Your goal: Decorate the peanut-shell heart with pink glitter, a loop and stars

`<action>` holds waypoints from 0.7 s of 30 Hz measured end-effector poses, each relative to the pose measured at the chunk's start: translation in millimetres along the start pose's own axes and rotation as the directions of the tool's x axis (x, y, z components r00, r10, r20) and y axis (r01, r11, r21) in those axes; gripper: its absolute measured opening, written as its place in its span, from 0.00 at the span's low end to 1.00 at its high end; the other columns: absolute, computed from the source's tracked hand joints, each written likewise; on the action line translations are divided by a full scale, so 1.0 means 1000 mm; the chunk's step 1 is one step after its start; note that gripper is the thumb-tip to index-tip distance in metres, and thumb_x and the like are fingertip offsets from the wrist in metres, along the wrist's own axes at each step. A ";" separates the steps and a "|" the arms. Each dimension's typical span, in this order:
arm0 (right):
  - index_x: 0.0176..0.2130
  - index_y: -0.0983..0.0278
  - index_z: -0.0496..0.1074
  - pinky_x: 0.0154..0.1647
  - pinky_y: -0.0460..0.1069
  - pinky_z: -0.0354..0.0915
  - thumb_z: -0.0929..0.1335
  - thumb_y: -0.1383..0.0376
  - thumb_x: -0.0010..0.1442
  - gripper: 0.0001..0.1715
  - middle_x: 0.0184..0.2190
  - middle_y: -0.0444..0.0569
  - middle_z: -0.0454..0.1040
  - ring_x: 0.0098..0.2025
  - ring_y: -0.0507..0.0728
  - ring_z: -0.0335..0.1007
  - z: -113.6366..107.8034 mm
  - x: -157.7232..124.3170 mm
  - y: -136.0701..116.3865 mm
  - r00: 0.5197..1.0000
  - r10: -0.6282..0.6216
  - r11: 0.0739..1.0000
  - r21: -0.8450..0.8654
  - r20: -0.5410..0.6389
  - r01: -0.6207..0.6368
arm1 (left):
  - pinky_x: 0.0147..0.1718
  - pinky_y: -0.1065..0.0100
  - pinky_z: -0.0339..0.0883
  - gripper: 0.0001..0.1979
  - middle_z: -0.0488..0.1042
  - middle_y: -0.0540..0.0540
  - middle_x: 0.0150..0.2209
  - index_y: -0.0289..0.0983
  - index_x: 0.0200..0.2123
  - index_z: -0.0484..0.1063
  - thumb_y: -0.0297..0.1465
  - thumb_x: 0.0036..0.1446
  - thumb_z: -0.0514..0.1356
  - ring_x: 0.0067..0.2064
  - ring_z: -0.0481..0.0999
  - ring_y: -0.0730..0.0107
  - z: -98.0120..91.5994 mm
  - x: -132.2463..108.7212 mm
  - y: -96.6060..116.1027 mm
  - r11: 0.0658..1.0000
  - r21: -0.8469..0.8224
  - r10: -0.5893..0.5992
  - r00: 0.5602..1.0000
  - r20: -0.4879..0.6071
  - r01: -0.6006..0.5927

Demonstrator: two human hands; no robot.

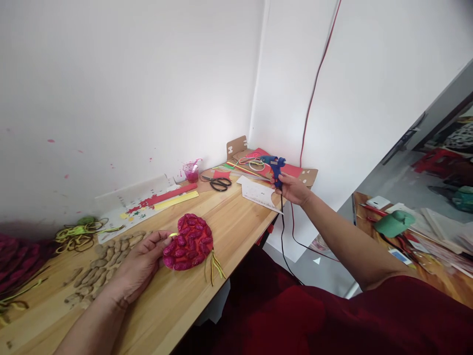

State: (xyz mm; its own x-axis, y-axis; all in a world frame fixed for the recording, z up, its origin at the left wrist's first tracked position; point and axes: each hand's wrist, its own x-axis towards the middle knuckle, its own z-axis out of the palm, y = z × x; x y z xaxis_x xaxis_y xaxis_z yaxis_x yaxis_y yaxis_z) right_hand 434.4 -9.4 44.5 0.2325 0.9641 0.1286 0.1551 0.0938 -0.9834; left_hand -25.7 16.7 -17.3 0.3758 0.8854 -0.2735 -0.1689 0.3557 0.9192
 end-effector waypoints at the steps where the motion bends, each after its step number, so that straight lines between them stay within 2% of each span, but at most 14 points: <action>1: 0.35 0.60 0.66 0.22 0.46 0.60 0.72 0.47 0.56 0.22 0.32 0.47 0.71 0.31 0.54 0.68 0.000 -0.002 -0.002 1.000 0.029 0.999 0.038 0.011 -0.030 | 0.32 0.72 0.74 0.26 0.80 0.48 0.33 0.35 0.39 0.77 0.40 0.39 0.80 0.30 0.77 0.72 0.000 0.000 0.000 1.000 0.006 0.004 1.000 -0.003 -0.004; 5: 0.29 0.60 0.64 0.15 0.43 0.49 0.78 0.49 0.50 0.25 0.24 0.42 0.65 0.22 0.49 0.58 0.004 -0.020 -0.005 0.981 0.165 0.977 0.123 0.098 -0.176 | 0.31 0.73 0.73 0.26 0.79 0.49 0.30 0.35 0.38 0.77 0.41 0.39 0.80 0.28 0.76 0.73 0.005 -0.003 0.001 0.999 0.026 0.032 0.999 -0.016 -0.031; 8: 0.24 0.60 0.61 0.13 0.43 0.42 0.79 0.47 0.48 0.30 0.18 0.38 0.58 0.17 0.47 0.47 0.012 -0.039 0.003 0.935 0.274 0.943 0.127 0.224 -0.307 | 0.27 0.75 0.70 0.25 0.78 0.49 0.27 0.34 0.35 0.76 0.42 0.40 0.79 0.26 0.74 0.75 0.011 -0.004 0.000 0.996 0.000 0.088 0.996 -0.009 -0.088; 10: 0.25 0.60 0.62 0.12 0.42 0.41 0.78 0.47 0.51 0.29 0.18 0.37 0.57 0.16 0.46 0.46 0.018 -0.050 0.010 0.909 0.312 0.925 0.127 0.277 -0.357 | 0.25 0.75 0.68 0.23 0.77 0.49 0.26 0.33 0.35 0.76 0.39 0.41 0.79 0.25 0.74 0.75 0.012 -0.002 0.000 0.994 -0.022 0.110 0.994 -0.008 -0.110; 11: 0.27 0.60 0.64 0.12 0.42 0.43 0.78 0.49 0.52 0.26 0.18 0.38 0.58 0.17 0.47 0.49 0.021 -0.054 0.014 0.899 0.339 0.916 0.122 0.278 -0.383 | 0.24 0.75 0.68 0.23 0.77 0.50 0.25 0.33 0.35 0.76 0.39 0.41 0.78 0.23 0.73 0.76 0.012 -0.001 0.000 0.993 -0.022 0.114 0.993 -0.025 -0.115; 13: 0.29 0.58 0.68 0.12 0.44 0.47 0.79 0.51 0.50 0.23 0.20 0.43 0.65 0.19 0.51 0.59 0.026 -0.057 0.018 0.895 0.424 0.897 0.071 0.139 -0.436 | 0.25 0.73 0.70 0.23 0.77 0.49 0.26 0.33 0.36 0.76 0.40 0.42 0.78 0.23 0.73 0.75 0.011 0.000 0.000 0.993 -0.021 0.113 0.992 -0.049 -0.115; 16: 0.35 0.59 0.72 0.16 0.45 0.56 0.78 0.56 0.54 0.16 0.30 0.53 0.76 0.28 0.58 0.75 0.032 -0.048 0.017 0.904 0.428 0.904 0.028 -0.019 -0.428 | 0.26 0.72 0.71 0.23 0.78 0.49 0.28 0.34 0.36 0.76 0.41 0.42 0.78 0.25 0.74 0.75 0.009 0.000 0.000 0.994 -0.026 0.106 0.993 -0.054 -0.108; 19: 0.37 0.60 0.73 0.24 0.46 0.66 0.75 0.61 0.60 0.08 0.38 0.58 0.78 0.37 0.59 0.79 0.036 -0.033 0.012 0.917 0.381 0.923 -0.007 -0.115 -0.384 | 0.26 0.73 0.71 0.24 0.76 0.51 0.27 0.34 0.37 0.75 0.41 0.42 0.78 0.24 0.73 0.76 0.008 0.000 0.001 0.992 -0.048 0.118 0.992 -0.039 -0.120; 21: 0.39 0.60 0.75 0.29 0.47 0.70 0.73 0.63 0.63 0.05 0.40 0.59 0.78 0.40 0.58 0.78 0.041 -0.026 0.009 0.930 0.333 0.940 -0.024 -0.155 -0.341 | 0.26 0.74 0.70 0.24 0.76 0.52 0.26 0.34 0.37 0.75 0.42 0.43 0.78 0.24 0.72 0.78 0.009 0.000 0.002 0.988 -0.069 0.134 0.991 -0.020 -0.135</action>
State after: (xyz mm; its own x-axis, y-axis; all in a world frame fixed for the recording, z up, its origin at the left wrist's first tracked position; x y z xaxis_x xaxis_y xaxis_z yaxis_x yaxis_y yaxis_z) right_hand 390.7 -23.4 27.4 0.4167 0.8893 -0.1883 0.0894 -0.2463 -0.9651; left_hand -18.0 14.7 -13.2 0.3315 0.9308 -0.1539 -0.2802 0.2529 0.9260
